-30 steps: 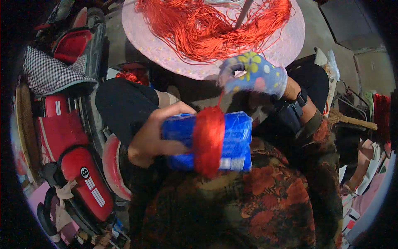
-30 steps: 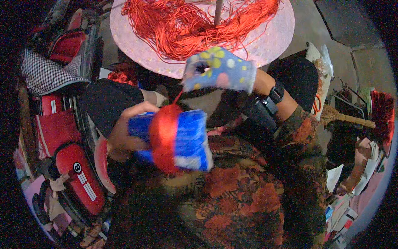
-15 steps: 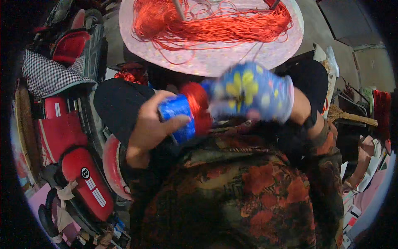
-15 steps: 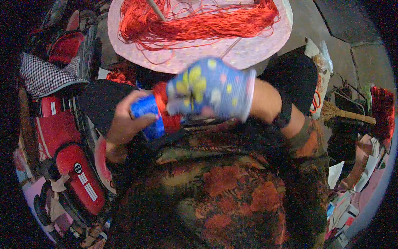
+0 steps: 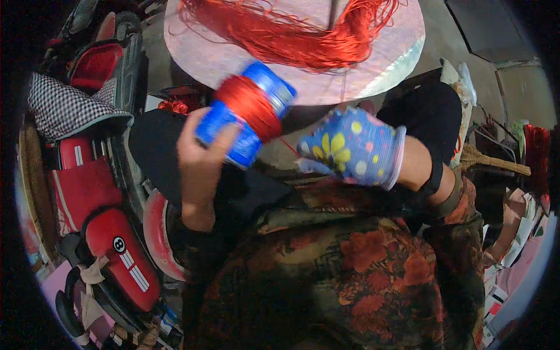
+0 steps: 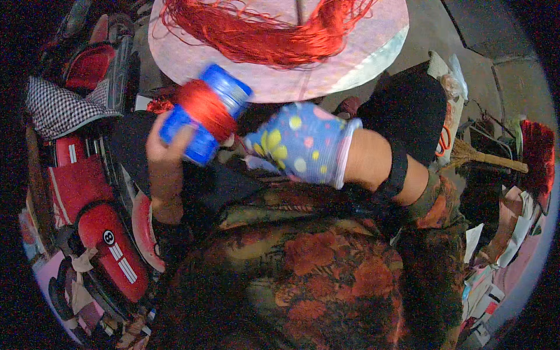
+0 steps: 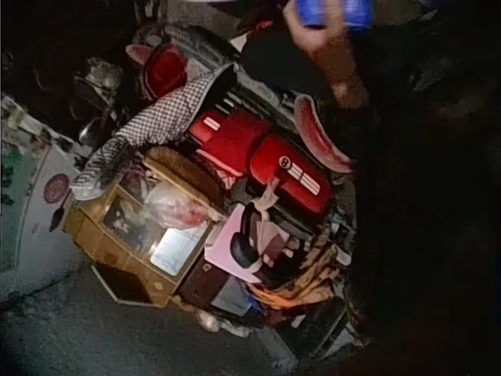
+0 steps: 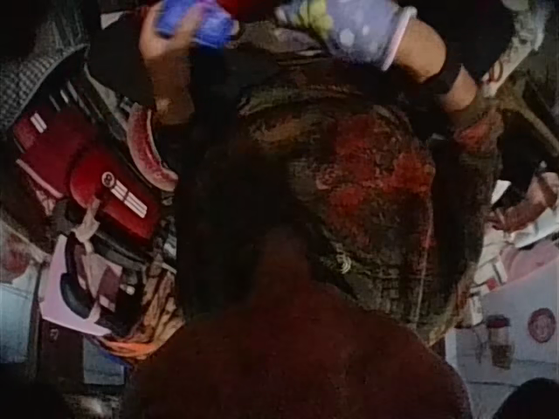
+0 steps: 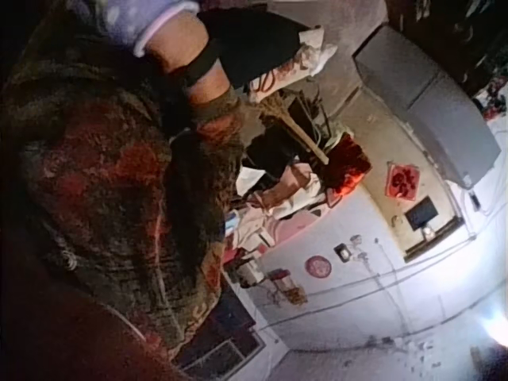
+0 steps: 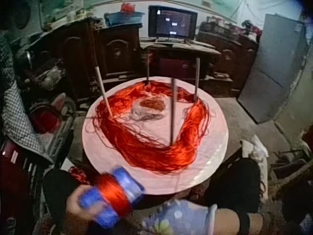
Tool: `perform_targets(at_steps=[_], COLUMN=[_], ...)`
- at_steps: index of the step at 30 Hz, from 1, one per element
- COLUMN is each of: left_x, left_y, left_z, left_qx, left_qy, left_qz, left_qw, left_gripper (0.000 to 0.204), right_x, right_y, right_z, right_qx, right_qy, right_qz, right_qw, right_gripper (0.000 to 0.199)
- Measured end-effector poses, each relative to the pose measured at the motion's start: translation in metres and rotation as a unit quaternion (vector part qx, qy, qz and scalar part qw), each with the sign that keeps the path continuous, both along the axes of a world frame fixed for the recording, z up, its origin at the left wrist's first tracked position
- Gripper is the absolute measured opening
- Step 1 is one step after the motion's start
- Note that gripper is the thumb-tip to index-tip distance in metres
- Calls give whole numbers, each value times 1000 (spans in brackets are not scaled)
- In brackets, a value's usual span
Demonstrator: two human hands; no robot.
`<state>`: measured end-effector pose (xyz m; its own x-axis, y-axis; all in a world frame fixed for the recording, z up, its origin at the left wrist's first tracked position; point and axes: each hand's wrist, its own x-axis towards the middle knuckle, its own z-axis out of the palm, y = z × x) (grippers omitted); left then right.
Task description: The person winds red thread around a blue package held in their lap, then uses scissors to cut the thread.
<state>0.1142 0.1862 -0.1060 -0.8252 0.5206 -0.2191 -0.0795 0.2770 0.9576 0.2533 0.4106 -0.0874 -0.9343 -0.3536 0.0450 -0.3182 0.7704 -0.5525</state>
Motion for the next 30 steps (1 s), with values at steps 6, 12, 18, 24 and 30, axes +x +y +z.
perform_targets(at_steps=[6, 12, 18, 24, 30], left_x=[6, 5, 5, 7, 20], left_y=[-6, -27, -4, 2, -9], left_z=[18, 7, 2, 7, 9], left_qx=[-12, 213, 105, -22, 138], left_qy=[-205, -241, -52, -146, -104], left_qz=[-286, -140, 14, -255, -153], left_qw=[936, 936, 993, 956, 973], left_gripper=[50, 57, 43, 50, 54], right_x=[-36, 2, 22, -24, -12], right_y=[37, 42, 2, 24, 35], right_z=[-1, -57, -10, 33, -43], right_qx=[-235, -340, -140, -191, -403], right_qy=[-92, -212, -45, -77, -190], right_qz=[-55, -81, 25, -61, -90], right_qw=[966, 913, 989, 977, 891], right_gripper=[28, 27, 14, 18, 24])
